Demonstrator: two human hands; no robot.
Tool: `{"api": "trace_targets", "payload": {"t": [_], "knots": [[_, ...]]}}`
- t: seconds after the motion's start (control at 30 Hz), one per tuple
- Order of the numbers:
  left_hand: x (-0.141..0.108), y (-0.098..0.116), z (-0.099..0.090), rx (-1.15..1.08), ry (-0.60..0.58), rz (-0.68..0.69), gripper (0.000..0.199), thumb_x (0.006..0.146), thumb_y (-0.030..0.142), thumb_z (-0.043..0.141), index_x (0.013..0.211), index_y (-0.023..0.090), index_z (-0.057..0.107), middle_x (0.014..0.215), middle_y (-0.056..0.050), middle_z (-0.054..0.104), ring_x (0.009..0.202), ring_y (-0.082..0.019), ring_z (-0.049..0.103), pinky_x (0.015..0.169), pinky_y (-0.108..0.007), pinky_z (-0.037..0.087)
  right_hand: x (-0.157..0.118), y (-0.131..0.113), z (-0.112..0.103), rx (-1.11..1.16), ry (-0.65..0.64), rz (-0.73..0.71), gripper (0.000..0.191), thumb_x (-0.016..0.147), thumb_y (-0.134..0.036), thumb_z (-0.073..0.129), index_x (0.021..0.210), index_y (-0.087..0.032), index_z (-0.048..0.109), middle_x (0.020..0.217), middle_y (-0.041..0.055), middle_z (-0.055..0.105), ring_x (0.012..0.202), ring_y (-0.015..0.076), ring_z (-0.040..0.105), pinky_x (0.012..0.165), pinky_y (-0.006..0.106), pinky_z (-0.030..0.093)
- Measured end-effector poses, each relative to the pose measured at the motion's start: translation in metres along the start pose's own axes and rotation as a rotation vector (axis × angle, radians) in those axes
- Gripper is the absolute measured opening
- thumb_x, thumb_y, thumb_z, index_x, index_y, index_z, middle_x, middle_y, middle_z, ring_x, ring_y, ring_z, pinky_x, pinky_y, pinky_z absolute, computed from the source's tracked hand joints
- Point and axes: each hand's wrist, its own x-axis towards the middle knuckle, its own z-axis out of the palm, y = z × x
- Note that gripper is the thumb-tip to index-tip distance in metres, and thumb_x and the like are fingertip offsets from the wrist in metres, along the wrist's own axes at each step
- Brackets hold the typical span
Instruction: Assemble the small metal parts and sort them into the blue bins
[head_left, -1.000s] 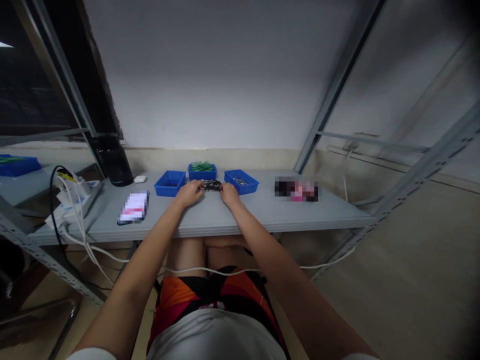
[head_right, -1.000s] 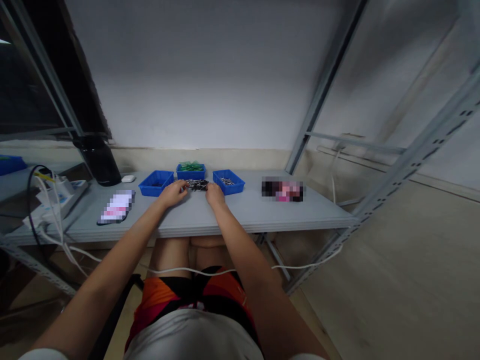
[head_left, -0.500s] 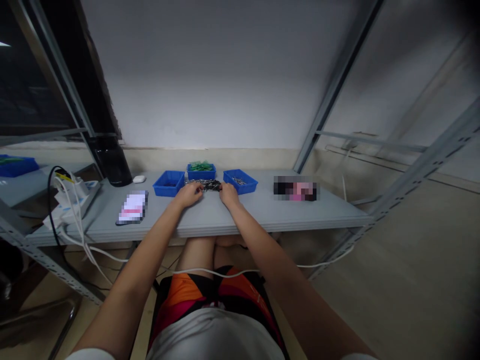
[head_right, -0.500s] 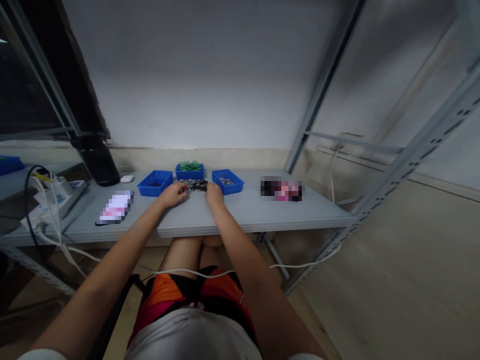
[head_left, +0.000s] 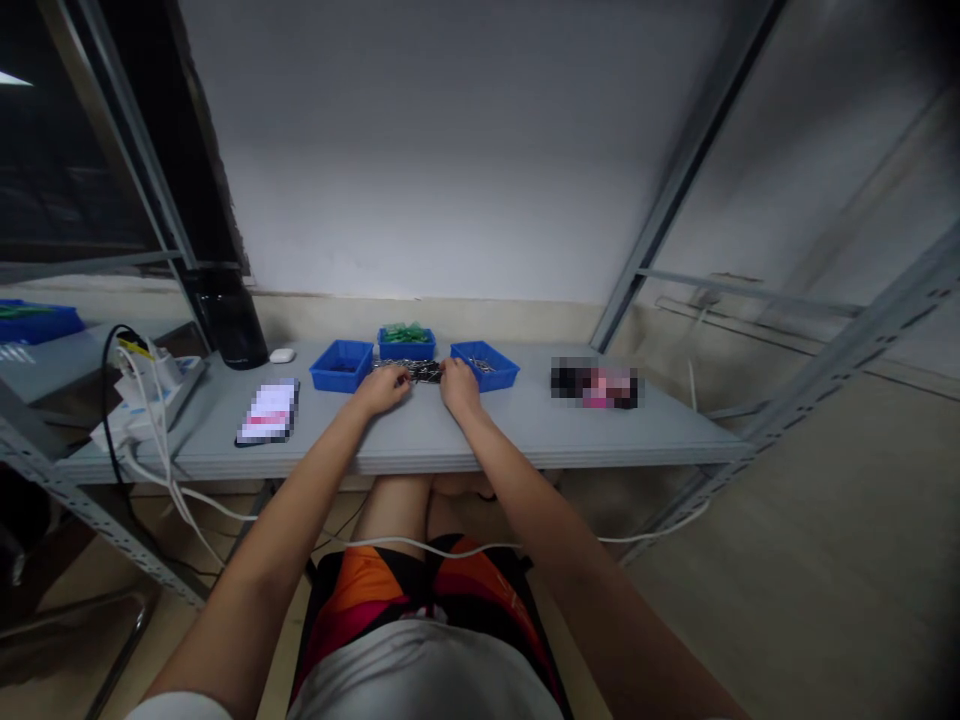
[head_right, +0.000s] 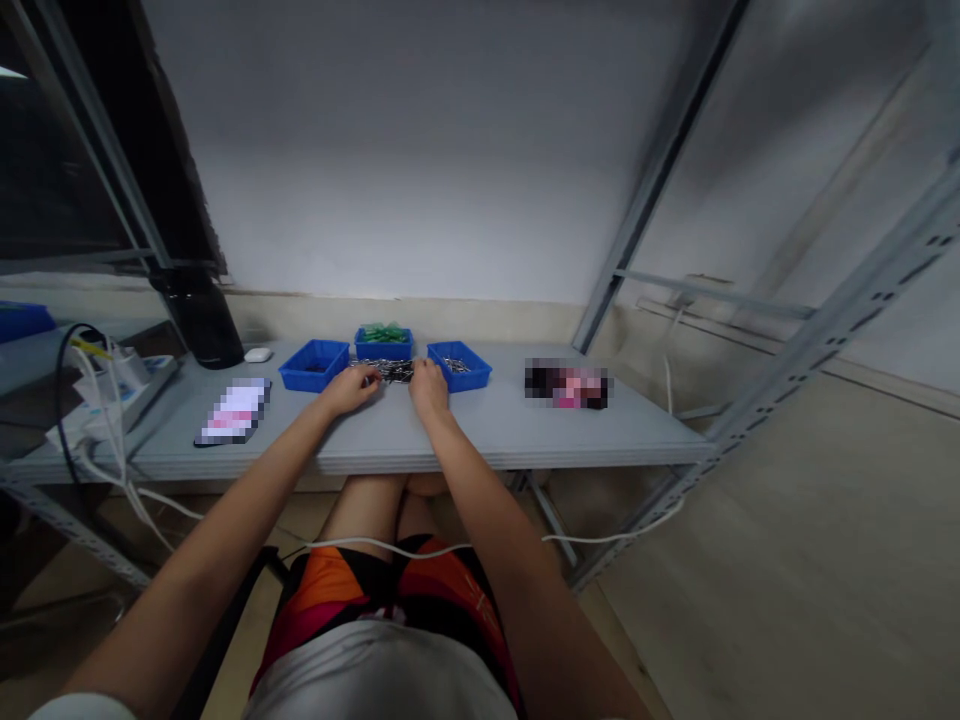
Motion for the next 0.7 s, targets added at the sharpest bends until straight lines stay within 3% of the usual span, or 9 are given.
{"api": "trace_targets", "payload": {"t": [0.13, 0.23, 0.43, 0.7], "knots": [[0.001, -0.001, 0.003, -0.034, -0.005, 0.031, 0.025, 0.08, 0.019, 0.051, 0.097, 0.015, 0.07, 0.095, -0.009, 0.071, 0.086, -0.021, 0.063, 0.08, -0.029, 0.048, 0.001, -0.011, 0.008, 0.18, 0.017, -0.263, 0.026, 0.089, -0.01, 0.038, 0.099, -0.014, 0.062, 0.102, 0.0122, 0.062, 0.098, 0.0209, 0.055, 0.091, 0.033, 0.042], [0.002, -0.004, 0.005, -0.065, -0.007, 0.043, 0.028, 0.08, 0.02, 0.053, 0.103, 0.014, 0.069, 0.096, -0.009, 0.071, 0.081, -0.02, 0.064, 0.079, -0.029, 0.048, 0.0, -0.016, 0.012, 0.305, 0.008, -0.358, 0.022, 0.089, -0.011, 0.043, 0.099, -0.015, 0.062, 0.099, 0.0096, 0.063, 0.096, 0.0191, 0.056, 0.091, 0.033, 0.043], [0.002, -0.006, 0.005, -0.101, 0.013, 0.046, 0.026, 0.083, 0.024, 0.052, 0.098, 0.015, 0.071, 0.089, -0.008, 0.072, 0.077, -0.02, 0.063, 0.075, -0.028, 0.047, -0.002, -0.019, 0.006, 0.412, -0.085, -0.353, 0.022, 0.087, -0.012, 0.045, 0.101, -0.017, 0.062, 0.099, 0.0066, 0.066, 0.093, 0.0162, 0.059, 0.087, 0.029, 0.045], [0.003, -0.01, 0.005, -0.089, 0.039, 0.006, 0.024, 0.085, 0.029, 0.053, 0.092, 0.014, 0.071, 0.082, -0.007, 0.071, 0.073, -0.019, 0.061, 0.071, -0.026, 0.044, -0.005, -0.022, -0.001, 0.447, -0.093, -0.379, 0.024, 0.087, -0.014, 0.044, 0.104, -0.017, 0.061, 0.102, 0.0071, 0.066, 0.094, 0.0161, 0.06, 0.087, 0.028, 0.046]]}}
